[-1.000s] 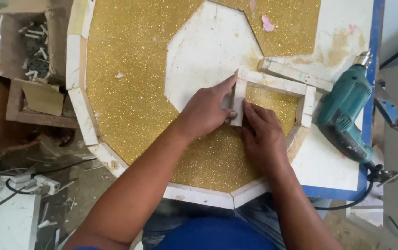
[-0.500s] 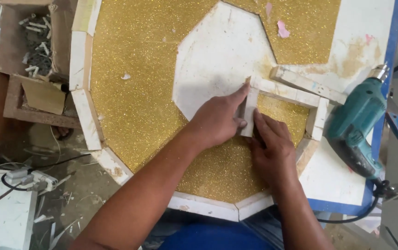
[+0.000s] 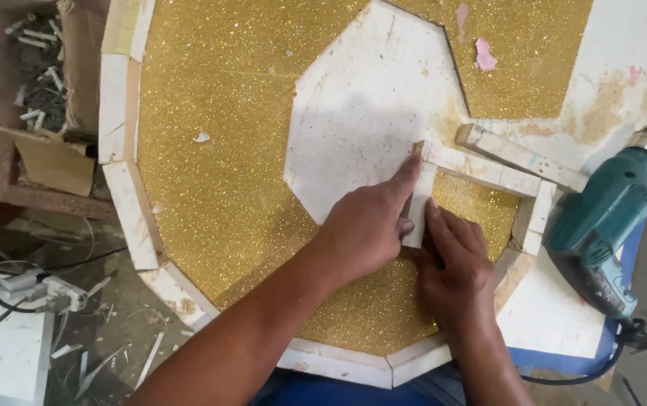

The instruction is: A person uses a hand saw to cut a wooden board that is part of a large letter-shaped sign frame.

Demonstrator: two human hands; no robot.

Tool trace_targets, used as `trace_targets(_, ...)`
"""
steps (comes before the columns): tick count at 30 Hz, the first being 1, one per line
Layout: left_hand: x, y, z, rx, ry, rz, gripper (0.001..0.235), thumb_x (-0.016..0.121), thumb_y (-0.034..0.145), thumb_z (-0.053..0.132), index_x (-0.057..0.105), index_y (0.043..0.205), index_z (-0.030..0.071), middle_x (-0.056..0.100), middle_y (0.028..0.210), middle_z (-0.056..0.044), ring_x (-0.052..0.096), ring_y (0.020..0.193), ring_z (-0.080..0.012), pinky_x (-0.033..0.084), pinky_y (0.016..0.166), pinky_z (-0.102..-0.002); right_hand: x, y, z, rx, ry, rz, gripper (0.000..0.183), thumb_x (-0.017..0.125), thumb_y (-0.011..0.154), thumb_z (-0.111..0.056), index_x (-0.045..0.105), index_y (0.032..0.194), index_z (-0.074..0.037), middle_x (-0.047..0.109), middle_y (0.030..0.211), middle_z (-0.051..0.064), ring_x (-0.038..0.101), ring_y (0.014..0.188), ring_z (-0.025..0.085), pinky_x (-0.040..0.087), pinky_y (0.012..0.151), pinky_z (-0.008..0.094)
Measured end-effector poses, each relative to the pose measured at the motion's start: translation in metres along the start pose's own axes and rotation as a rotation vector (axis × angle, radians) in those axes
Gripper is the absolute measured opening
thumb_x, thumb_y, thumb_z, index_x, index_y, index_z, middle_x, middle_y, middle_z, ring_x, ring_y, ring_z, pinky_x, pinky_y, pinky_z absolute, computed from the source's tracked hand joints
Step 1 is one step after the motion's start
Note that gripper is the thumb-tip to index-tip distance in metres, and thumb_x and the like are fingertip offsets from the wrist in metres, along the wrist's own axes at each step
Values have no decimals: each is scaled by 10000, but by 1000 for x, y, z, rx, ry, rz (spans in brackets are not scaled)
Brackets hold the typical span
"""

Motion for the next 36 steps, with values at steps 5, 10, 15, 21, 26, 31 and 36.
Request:
trace_targets(5,8,8,-5,-154,35,14,939,697,911,115,130,1660,95,717,847,-160,688,681,-304,549,597,-418,-4,1,-6,-97,-44,-87,574,707,864,39,552,1414,100,655,1290,272,626,1092,413,551,933,492)
trace_targets(10,3,6,7,-250,-76,-66,858,610,959,27,142,1672,114,651,743,-107,615,573,-224,544,472,-326,-4,3,-5,-47,-53,-120,591,691,868,1,531,1431,85,648,1286,239,614,1084,391,540,925,491)
trace_targets(15,3,8,3,-321,-102,-76,855,626,957,102,175,1672,225,707,846,-158,689,689,-331,540,575,-454,-4,4,-5,-1,-76,-138,552,707,866,-42,572,1394,46,672,1289,222,637,1092,357,559,924,460)
trace_targets(21,-6,8,-4,-105,-242,351,714,616,915,144,310,1550,30,479,1561,-212,332,402,-47,581,435,-262,-1,3,-2,63,-57,-95,485,688,877,-84,624,1352,-9,681,1317,181,657,1115,335,520,984,406)
trace_targets(26,0,6,-15,-68,-179,430,652,555,894,43,362,1515,15,618,1448,-200,623,821,-223,584,712,-345,2,3,-2,94,-75,-43,487,769,829,-90,666,1302,-31,715,1260,169,677,1073,320,523,952,390)
trace_targets(31,6,4,-17,5,-221,367,554,470,967,26,369,1511,-10,677,1338,-250,688,1213,-367,578,974,-413,1,2,2,117,-89,-39,424,719,853,-48,679,1273,-3,721,1228,192,691,1045,338,523,950,394)
trace_targets(36,-1,1,-16,90,-73,410,462,556,974,15,496,1430,-28,704,1064,-162,648,889,-299,549,796,-417,-3,1,-1,115,-58,-126,485,700,878,-14,625,1358,-14,677,1331,180,657,1137,335,523,1006,395)
Point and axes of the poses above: each hand's wrist, its own y-axis towards the middle knuckle, its own x-axis out of the palm, z = x × y, the point moved 3 cm from there along y, towards the middle knuckle
